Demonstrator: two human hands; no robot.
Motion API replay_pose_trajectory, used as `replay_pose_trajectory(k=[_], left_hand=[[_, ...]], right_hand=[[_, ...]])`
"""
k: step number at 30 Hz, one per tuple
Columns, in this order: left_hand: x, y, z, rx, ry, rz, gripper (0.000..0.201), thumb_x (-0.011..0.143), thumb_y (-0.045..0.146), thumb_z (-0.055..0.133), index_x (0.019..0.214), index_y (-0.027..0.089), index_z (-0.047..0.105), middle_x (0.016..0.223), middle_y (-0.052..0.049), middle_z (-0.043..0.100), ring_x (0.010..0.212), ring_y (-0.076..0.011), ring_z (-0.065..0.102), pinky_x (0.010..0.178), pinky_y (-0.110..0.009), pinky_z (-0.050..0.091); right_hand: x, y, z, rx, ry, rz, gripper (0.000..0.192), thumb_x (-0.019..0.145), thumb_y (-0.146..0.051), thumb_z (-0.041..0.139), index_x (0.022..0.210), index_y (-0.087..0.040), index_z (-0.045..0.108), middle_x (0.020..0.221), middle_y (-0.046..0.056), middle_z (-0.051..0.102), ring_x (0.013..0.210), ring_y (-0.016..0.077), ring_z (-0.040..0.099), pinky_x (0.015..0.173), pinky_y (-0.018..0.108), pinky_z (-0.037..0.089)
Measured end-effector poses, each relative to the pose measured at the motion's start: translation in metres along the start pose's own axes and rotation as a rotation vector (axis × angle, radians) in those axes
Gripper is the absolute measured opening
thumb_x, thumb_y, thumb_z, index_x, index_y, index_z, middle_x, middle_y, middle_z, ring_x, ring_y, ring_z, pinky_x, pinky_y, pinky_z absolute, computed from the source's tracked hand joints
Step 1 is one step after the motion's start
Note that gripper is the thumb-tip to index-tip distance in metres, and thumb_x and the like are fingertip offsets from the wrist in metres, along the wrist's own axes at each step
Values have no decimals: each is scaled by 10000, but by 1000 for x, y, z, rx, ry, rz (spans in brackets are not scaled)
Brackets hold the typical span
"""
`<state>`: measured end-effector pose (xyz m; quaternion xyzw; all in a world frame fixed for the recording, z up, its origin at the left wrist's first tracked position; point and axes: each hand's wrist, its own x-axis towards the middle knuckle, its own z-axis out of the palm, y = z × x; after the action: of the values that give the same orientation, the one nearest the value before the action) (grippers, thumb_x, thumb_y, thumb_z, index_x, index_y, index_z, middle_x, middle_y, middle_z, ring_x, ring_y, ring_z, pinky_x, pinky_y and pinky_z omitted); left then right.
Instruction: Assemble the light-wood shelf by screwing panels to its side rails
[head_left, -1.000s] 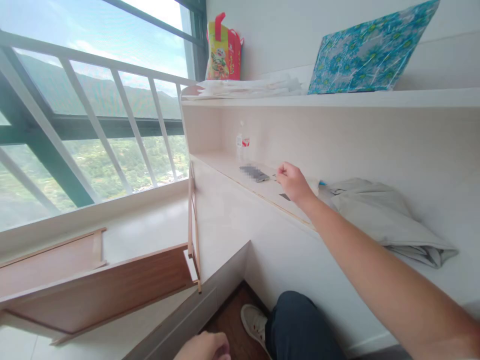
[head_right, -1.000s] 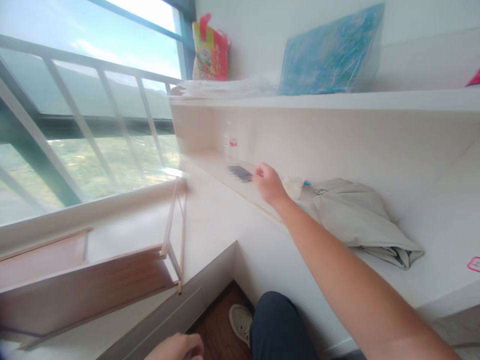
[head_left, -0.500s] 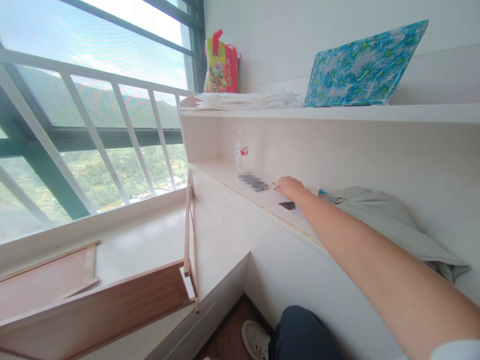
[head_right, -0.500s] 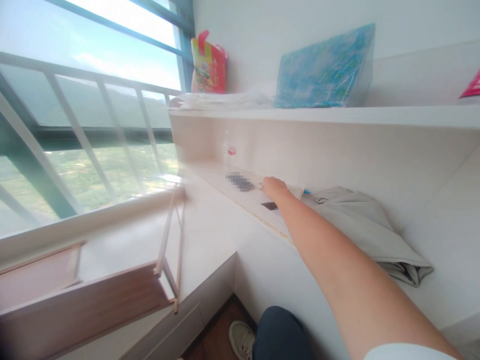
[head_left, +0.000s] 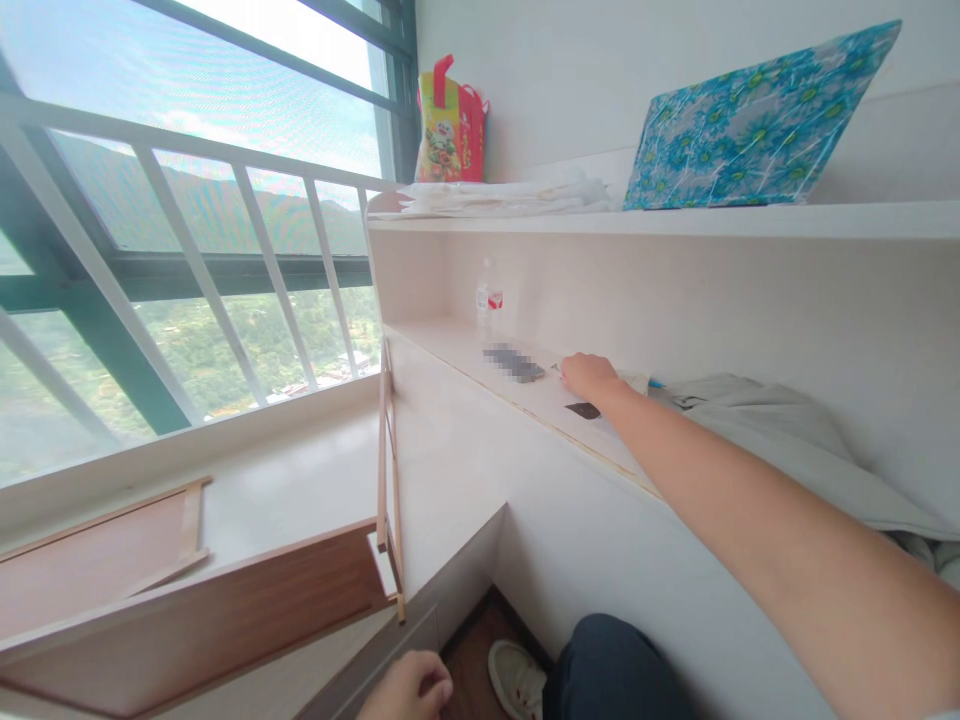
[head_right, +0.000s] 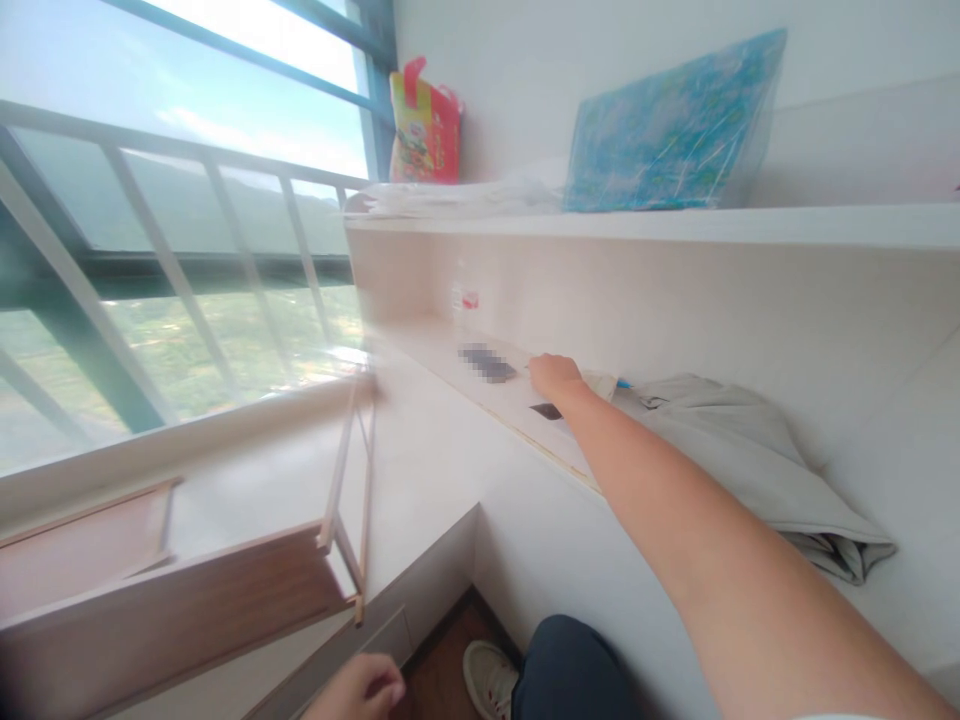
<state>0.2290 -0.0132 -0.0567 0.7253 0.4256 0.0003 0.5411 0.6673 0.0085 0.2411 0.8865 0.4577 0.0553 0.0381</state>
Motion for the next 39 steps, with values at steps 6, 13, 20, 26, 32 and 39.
replay_pose_trajectory(k=[6,13,20,26,32,39], left_hand=[[-1,1,-8,-814,295,-169,560,635,662,822,914,198,676,655,14,634,520,-128,552,501,-211,312],[-7,4,-9,-1087,395,-452,319,942,438,663,1105,167,709,847,-30,753,575,-126,622,519,-233,394],[-15,18,-11,-1196,383,-402,224,1020,307,649,1165,154,724,983,-55,802,600,-96,649,517,-214,442],[-23,30,-8,-1230,413,-383,200,1033,310,652,1118,144,726,932,-54,796,578,-88,656,493,-205,458],[-16,34,-4,-1251,463,-392,209,1051,319,635,1098,135,722,834,-26,750,539,-66,628,483,-189,452],[-4,25,-1,-1248,464,-403,232,986,357,730,1051,135,750,794,-21,727,563,-78,617,510,-199,450]], right_hand=[[-7,0,-9,180,86,67,314,1035,-386,689,1255,-162,706,1275,114,718,1122,240,714,986,453,609],[-49,-31,-50,658,288,-61,287,935,-316,648,1069,-112,799,879,93,794,661,142,635,616,271,451],[-143,-89,-43,1577,157,-347,295,782,-428,822,846,-158,719,892,105,826,449,21,211,447,257,151],[-190,-122,6,2055,39,-318,276,738,-338,914,721,-169,696,749,92,803,442,10,184,446,242,101],[-197,-145,59,2253,-112,-234,270,697,-309,949,684,-175,715,686,69,784,427,0,159,423,219,84],[-192,-169,125,2242,-369,-148,315,683,-306,958,676,-167,676,704,62,776,438,1,206,438,218,107]])
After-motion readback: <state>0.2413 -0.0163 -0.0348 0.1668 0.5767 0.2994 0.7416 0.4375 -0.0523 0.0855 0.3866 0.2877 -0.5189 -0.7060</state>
